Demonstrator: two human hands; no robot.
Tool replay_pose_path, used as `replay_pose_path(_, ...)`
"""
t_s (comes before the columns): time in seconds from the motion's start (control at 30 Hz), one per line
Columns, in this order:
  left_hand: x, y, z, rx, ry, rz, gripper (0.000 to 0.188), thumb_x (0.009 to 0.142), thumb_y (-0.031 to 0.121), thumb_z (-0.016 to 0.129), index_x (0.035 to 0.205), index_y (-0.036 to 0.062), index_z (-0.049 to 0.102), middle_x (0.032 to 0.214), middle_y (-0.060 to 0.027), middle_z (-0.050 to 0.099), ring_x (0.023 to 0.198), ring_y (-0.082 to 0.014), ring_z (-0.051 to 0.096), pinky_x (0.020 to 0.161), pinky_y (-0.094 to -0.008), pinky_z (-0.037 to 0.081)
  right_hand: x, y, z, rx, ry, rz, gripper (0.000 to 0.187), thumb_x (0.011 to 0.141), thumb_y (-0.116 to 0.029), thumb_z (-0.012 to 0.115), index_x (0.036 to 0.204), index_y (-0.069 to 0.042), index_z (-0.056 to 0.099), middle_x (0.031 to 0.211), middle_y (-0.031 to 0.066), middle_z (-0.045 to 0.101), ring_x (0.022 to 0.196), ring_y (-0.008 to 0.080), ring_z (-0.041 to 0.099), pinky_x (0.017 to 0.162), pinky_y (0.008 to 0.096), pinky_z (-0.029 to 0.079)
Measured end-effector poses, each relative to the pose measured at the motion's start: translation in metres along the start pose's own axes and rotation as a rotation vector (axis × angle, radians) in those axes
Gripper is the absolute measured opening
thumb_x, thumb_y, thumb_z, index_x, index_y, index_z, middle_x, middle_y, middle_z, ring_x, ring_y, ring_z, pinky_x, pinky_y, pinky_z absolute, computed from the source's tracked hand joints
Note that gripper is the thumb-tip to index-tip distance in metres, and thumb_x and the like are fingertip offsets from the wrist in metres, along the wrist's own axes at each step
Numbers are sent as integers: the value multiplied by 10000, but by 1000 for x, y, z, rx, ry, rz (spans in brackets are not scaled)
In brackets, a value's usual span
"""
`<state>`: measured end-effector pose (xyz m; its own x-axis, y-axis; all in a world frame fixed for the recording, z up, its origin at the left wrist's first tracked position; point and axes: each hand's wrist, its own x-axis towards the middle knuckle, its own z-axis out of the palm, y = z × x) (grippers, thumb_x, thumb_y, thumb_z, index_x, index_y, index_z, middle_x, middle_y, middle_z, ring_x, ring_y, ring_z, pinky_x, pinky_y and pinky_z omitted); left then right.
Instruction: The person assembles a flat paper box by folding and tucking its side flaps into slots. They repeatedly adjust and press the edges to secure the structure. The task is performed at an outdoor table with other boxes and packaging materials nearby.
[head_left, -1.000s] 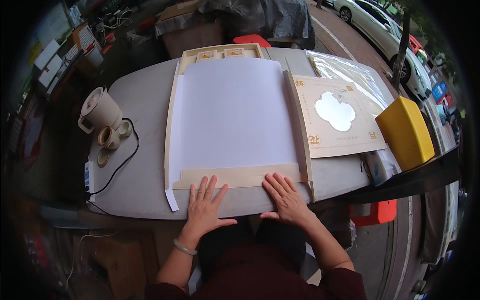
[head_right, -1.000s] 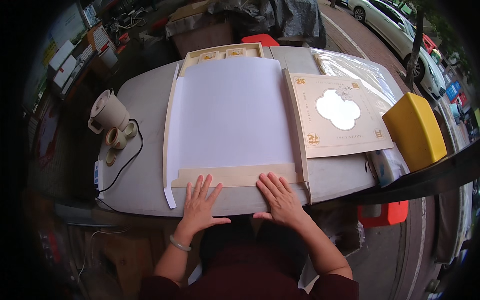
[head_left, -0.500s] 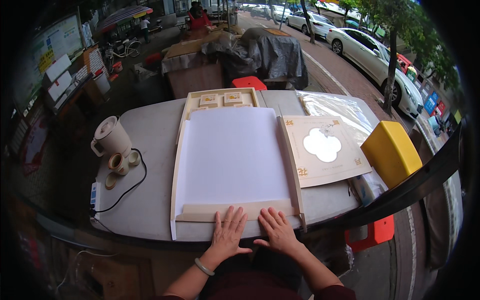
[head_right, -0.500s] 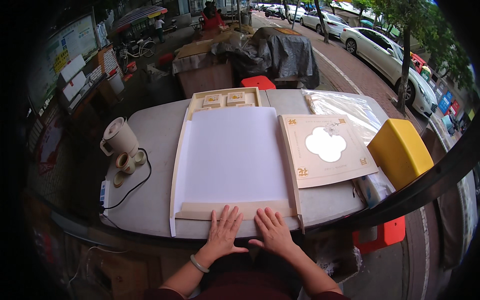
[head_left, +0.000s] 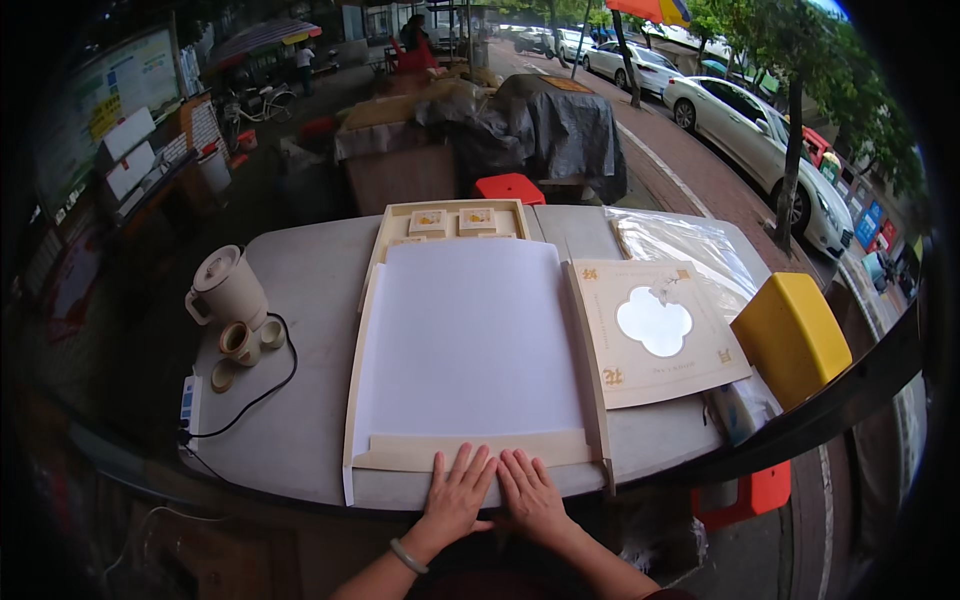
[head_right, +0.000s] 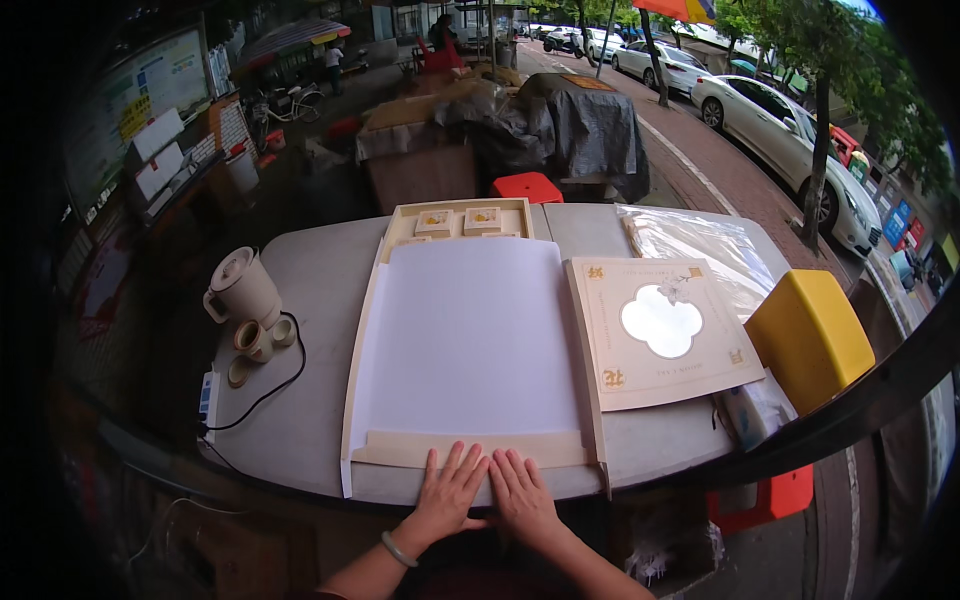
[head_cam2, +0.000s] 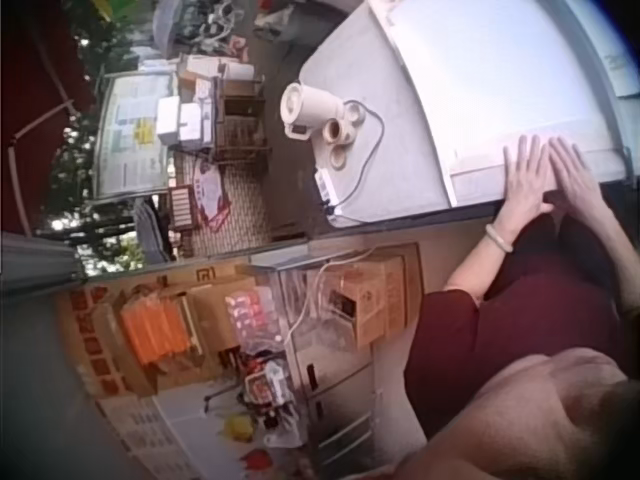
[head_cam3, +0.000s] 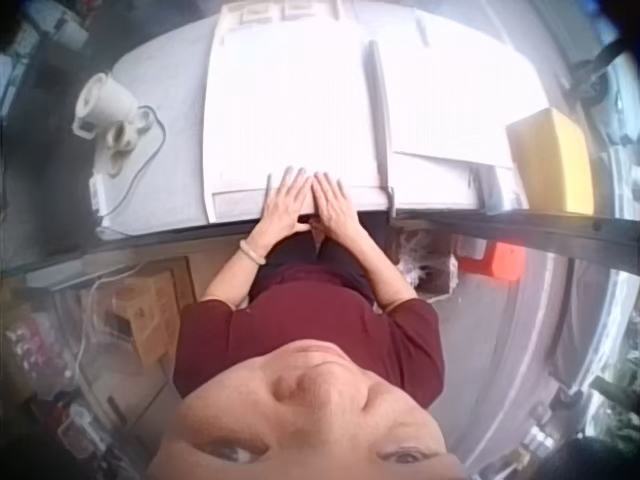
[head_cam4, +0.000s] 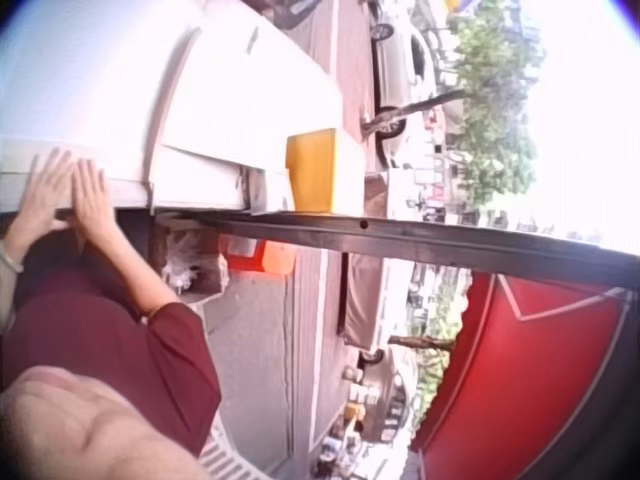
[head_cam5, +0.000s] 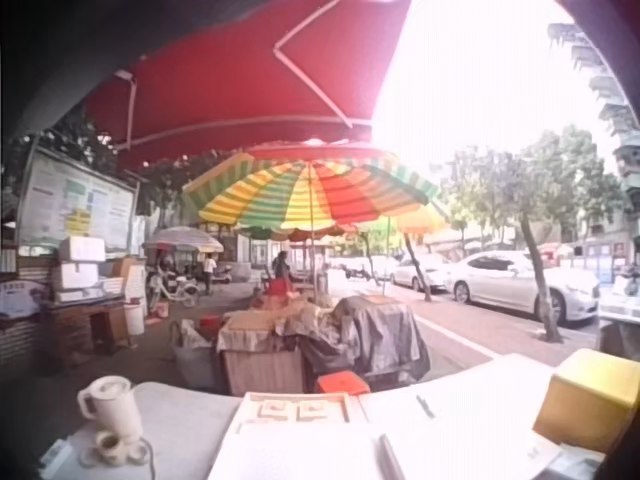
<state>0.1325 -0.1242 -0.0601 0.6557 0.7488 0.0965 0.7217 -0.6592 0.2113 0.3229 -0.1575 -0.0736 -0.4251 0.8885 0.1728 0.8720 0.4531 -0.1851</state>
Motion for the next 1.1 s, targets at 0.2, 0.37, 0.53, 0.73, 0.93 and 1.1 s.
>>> replay_pose_path(0.2, -13, -10, -9, -15, 14, -64, 1044, 590, 531, 861, 1469, 175, 425, 1539, -108, 353, 1444, -369, 274, 1076, -725, 221, -3, 11, -21, 120, -59, 56, 933, 757, -488, 759, 1454, -3, 373, 1541, 165, 355, 1442, 327, 318, 1172, 481, 242)
replay_pose_path(0.37, -9, -11, -8, -40, 27, -82, 1034, 597, 543, 853, 1469, 186, 429, 1542, -100, 349, 1442, -367, 274, 1076, -723, 227, -17, 37, -27, 31, -31, 104, 1005, 696, -538, 797, 1447, -9, 391, 1514, 170, 396, 1425, 336, 349, 1162, 480, 269)
replay_pose_path(0.53, -9, -13, -10, -9, 7, -73, 1014, 613, 562, 839, 1473, 217, 428, 1552, -102, 328, 1447, -365, 263, 1078, -720, 225, -15, 43, -32, 10, -68, 81, 997, 696, -534, 799, 1447, -16, 398, 1512, 160, 401, 1424, 335, 352, 1160, 476, 271)
replay_pose_path(0.73, -37, -35, -11, 17, 29, -179, 1004, 608, 597, 831, 1464, 246, 443, 1555, -152, 305, 1447, -396, 251, 1080, -719, 216, -23, 39, -29, 6, -99, 103, 965, 698, -483, 806, 1462, -61, 394, 1537, 107, 379, 1432, 325, 334, 1166, 494, 253)
replay_pose_path(0.93, -39, -35, -13, 17, 4, -178, 1022, 603, 614, 828, 1470, 244, 434, 1549, -153, 320, 1440, -404, 261, 1082, -714, 219, -27, 51, -29, 1, -93, 97, 987, 695, -493, 815, 1460, -41, 385, 1542, 204, 332, 1443, 384, 289, 1170, 514, 237)
replay_pose_path(1.1, -39, -40, -14, -28, 30, -171, 1018, 620, 584, 837, 1481, 240, 416, 1550, -161, 311, 1444, -405, 251, 1093, -702, 216, -23, 59, -33, 90, -126, 129, 996, 695, -469, 823, 1468, -37, 366, 1542, 201, 337, 1443, 374, 296, 1170, 505, 250)
